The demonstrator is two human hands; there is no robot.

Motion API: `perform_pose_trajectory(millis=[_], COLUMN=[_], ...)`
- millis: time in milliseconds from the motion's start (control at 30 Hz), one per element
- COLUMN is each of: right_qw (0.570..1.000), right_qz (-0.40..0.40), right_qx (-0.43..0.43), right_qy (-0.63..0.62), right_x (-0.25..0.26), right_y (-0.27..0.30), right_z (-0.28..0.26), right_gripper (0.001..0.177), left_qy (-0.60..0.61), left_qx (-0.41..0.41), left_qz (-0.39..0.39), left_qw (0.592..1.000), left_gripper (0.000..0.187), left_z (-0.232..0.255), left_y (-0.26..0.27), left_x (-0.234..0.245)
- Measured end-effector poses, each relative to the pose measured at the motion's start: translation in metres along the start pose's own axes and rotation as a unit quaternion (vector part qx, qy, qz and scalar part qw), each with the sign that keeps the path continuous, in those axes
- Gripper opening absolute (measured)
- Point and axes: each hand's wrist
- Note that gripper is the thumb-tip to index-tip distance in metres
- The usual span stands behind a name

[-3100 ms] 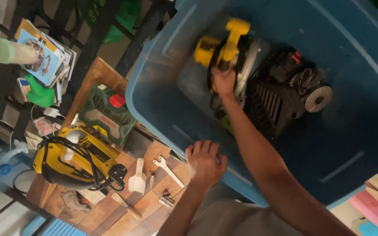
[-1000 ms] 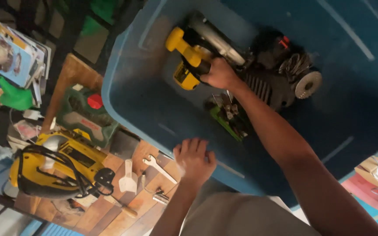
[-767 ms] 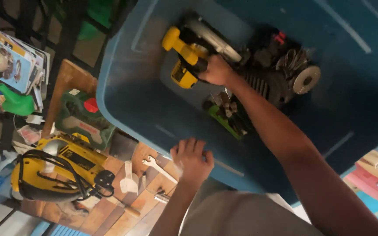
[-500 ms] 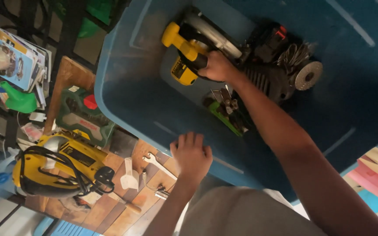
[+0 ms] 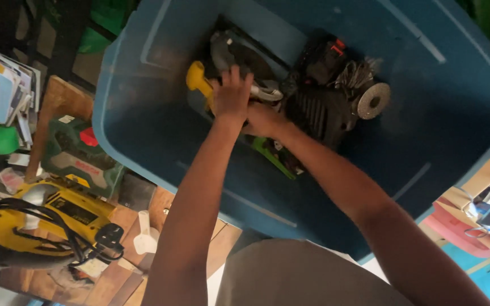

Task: Cleaning and organizing various power tools and hand tools on a wooden workbench and placing them into a storage bin.

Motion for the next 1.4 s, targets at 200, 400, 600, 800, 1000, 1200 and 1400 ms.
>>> perform_pose_trajectory(millis=[200, 400, 600, 800, 1000, 1200, 1400], right_qw=[0.996, 0.898, 0.837, 0.794, 0.808, 0.855, 0.891], right_qz=[0.061, 0.389, 0.216, 0.073, 0.111, 0.224, 0.206], right_qx=[-0.06, -0.204, -0.464, -0.529, -0.46, -0.346, -0.356], right_qy=[-0.026, 0.039, 0.195, 0.292, 0.352, 0.315, 0.193], right_x=[0.031, 0.098, 0.097, 0.106, 0.11, 0.118, 0.149], right_y=[0.018, 0.019, -0.009, -0.012, 0.011, 0.048, 0.137], right_z=[0.019, 0.138, 0.161, 0.15, 0.14, 0.123, 0.011], right_gripper=[0.028, 0.032, 0.13, 0.15, 0.143, 0.136, 0.126], left_qy=[-0.039, -0.066, -0.081, -0.081, -0.001, -0.043, -0.04], left_qx=[0.003, 0.05, -0.016, -0.042, -0.059, -0.068, -0.087], left_qz=[-0.012, -0.075, -0.123, 0.05, 0.011, -0.038, -0.053], left_qw=[0.999, 0.994, 0.989, 0.995, 0.998, 0.996, 0.994], left_gripper=[0.097, 0.042, 0.044, 0.037, 0.028, 0.024, 0.012], left_z=[0.004, 0.011, 0.022, 0.008, 0.006, 0.008, 0.003], left_y=[-0.012, 0.009, 0.013, -0.011, -0.008, -0.002, -0.009], left_x=[0.002, -0.033, -0.044, -0.125, -0.103, -0.084, -0.086])
Point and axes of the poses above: each hand's wrist, its own y-axis away from the middle knuckle, its own x-axis out of the back of the hand, z = x × y, and after that the axes turned 9 degrees about -x, right-handed
